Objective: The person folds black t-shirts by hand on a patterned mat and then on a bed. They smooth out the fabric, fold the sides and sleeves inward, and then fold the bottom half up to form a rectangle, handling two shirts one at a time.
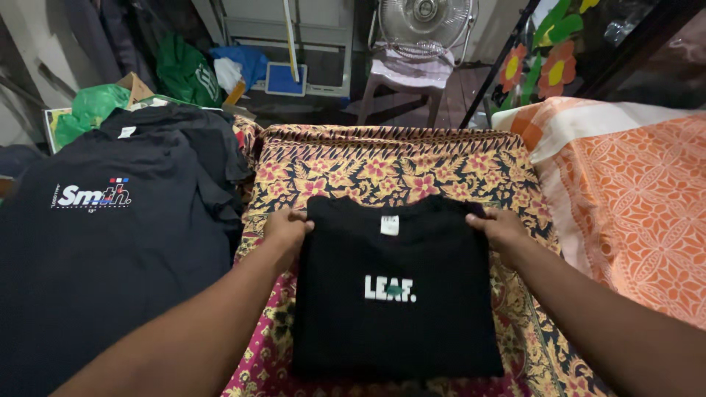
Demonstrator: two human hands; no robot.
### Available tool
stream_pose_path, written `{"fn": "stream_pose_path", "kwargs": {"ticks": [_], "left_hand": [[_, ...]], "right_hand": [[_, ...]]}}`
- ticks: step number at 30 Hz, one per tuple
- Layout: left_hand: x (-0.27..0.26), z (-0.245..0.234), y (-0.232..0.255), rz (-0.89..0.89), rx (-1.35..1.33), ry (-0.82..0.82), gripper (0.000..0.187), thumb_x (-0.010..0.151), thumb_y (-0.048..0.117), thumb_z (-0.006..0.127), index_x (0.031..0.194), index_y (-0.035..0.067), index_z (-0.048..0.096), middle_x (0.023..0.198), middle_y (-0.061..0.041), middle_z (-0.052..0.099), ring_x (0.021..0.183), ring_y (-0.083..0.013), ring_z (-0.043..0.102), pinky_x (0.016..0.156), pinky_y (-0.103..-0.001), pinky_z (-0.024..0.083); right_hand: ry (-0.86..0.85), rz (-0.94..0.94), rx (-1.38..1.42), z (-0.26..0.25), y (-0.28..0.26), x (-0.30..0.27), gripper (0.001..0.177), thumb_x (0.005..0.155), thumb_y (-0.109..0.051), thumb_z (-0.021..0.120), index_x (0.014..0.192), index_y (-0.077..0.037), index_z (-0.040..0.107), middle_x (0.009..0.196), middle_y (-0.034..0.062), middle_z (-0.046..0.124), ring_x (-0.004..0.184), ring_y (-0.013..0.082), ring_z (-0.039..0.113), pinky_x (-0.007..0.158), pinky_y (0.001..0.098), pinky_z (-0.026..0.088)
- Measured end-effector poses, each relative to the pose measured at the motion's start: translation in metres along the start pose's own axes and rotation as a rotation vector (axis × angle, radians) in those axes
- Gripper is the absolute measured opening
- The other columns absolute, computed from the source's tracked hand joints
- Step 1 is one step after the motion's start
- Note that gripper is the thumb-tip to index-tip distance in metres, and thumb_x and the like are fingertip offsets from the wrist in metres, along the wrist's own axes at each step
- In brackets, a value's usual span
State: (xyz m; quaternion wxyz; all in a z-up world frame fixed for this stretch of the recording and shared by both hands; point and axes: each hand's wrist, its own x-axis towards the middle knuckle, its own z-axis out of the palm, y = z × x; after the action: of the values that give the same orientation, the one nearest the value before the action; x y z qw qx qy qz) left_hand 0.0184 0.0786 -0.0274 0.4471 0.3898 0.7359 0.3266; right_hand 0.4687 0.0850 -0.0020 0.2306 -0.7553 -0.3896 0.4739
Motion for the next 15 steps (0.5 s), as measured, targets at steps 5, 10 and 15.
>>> {"fn": "stream_pose_path", "kwargs": {"ticks": [5, 10, 15], "left_hand": [[-0.021, -0.014, 0.017, -0.444, -0.027, -0.098, 0.053, 0.083, 0.018, 0.088, 0.121, 0.004, 0.055, 0.117, -0.024, 0.066, 0.091, -0.0359, 0.065, 0.077, -0.054, 0.051], [-0.087, -0.020, -0.029, -0.395, 0.085, -0.300, 0.052, 0.078, 0.017, 0.091, 0.118, -0.004, 0.067, 0.111, -0.023, 0.072, 0.087, -0.0301, 0.066, 0.072, -0.046, 0.050], [-0.135, -0.027, -0.060, -0.447, -0.031, -0.394, 0.040, 0.087, 0.020, 0.075, 0.119, -0.004, 0.070, 0.106, -0.021, 0.077, 0.090, -0.0360, 0.074, 0.074, -0.052, 0.057]], "right_hand": [[0.125, 0.172, 0.079, 0.006, 0.014, -0.046, 0.040, 0.091, -0.036, 0.085, 0.108, -0.010, 0.060, 0.087, 0.0048, 0.064, 0.067, 0.0153, 0.060, 0.056, 0.0323, 0.053], [-0.129, 0.171, -0.046, 0.018, 0.053, -0.115, 0.049, 0.076, -0.018, 0.087, 0.118, 0.000, 0.069, 0.080, 0.0147, 0.071, 0.045, 0.0192, 0.044, 0.039, 0.0340, 0.032], [-0.205, 0.197, 0.099, 0.016, 0.102, -0.153, 0.054, 0.081, -0.025, 0.081, 0.123, 0.007, 0.069, 0.103, 0.0177, 0.081, 0.084, 0.0249, 0.076, 0.077, 0.0373, 0.061]]}}
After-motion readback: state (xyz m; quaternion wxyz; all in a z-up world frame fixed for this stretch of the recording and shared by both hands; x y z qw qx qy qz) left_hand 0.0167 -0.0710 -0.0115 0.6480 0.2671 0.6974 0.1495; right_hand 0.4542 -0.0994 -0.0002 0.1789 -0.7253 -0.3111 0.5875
